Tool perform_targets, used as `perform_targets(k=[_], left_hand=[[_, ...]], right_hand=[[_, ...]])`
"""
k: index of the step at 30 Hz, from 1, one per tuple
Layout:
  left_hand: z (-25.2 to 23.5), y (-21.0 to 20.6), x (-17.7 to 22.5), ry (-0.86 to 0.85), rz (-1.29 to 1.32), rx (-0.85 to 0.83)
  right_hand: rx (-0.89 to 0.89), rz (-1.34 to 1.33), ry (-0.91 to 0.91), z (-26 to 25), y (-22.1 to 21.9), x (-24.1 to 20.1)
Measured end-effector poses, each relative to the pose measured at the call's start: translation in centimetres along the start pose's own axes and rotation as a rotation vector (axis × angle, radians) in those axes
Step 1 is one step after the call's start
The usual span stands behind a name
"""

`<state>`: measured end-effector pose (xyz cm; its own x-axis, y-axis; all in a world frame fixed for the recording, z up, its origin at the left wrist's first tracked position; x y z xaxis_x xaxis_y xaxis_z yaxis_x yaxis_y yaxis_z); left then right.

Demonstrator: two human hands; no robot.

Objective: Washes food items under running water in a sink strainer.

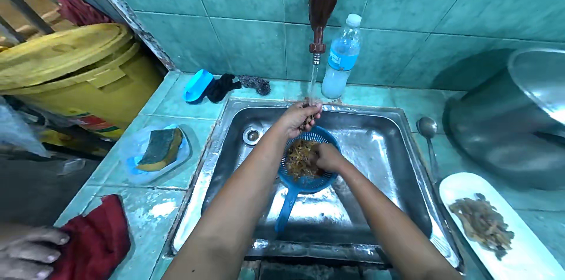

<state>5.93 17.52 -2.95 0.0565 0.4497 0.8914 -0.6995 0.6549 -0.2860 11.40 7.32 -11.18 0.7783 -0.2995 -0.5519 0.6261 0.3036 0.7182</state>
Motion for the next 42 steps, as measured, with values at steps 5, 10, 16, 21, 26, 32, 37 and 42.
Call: perform_targets(k=[5, 10, 16, 21, 26, 32, 37, 42], left_hand=[[2.2, 2.7, -0.6, -0.070, 0.123, 0.169], [3.2, 6.3, -2.5, -0.123, 0.412, 0.437], [3.8, 7.8, -3.9, -0.089, 0.450, 0.482], [4.3, 8.2, -3.4, -0.119, 0.374, 0.495], [4.5, 7.5, -3.5, -0.096, 0.329, 0.465], [4.0, 6.9, -4.1, -0.043, 0.328, 0.471], [4.2, 7.8, -4.7, -0.019, 0.298, 0.495], [4.3, 7.6, -5.5, 0.006, 0.275, 0.492]], right_hand=[[0.085, -0.996, 0.058, -0.2, 4.1, -0.4], [0.142, -1.360, 0.130, -2.4, 6.0, -3.5], [0.124, -1.360, 0.198, -3.7, 6.7, -5.6], [0.205, -0.442, 0.216, -3.8, 4.1, -2.7], [0.139, -0.018, 0.220, -2.9, -0.6, -1.0], [0.198, -0.042, 0.254, -2.5, -0.1, -0.8], [0.170, -0.164, 0.256, -2.2, 0.9, -0.2], [0.038, 0.280, 0.156, -2.7, -2.2, -1.9]])
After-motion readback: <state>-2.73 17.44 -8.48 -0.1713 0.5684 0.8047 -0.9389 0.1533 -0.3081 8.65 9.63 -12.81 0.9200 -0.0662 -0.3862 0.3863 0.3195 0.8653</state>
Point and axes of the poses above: each hand's wrist, its own z-axis away from the middle knuckle, its own y-axis out of the back of the hand, x = y × z, the point moved 8 cm from there along -z, towards the middle knuckle, and after that the axes turned 3 degrees about z, right-handed, at the moved point
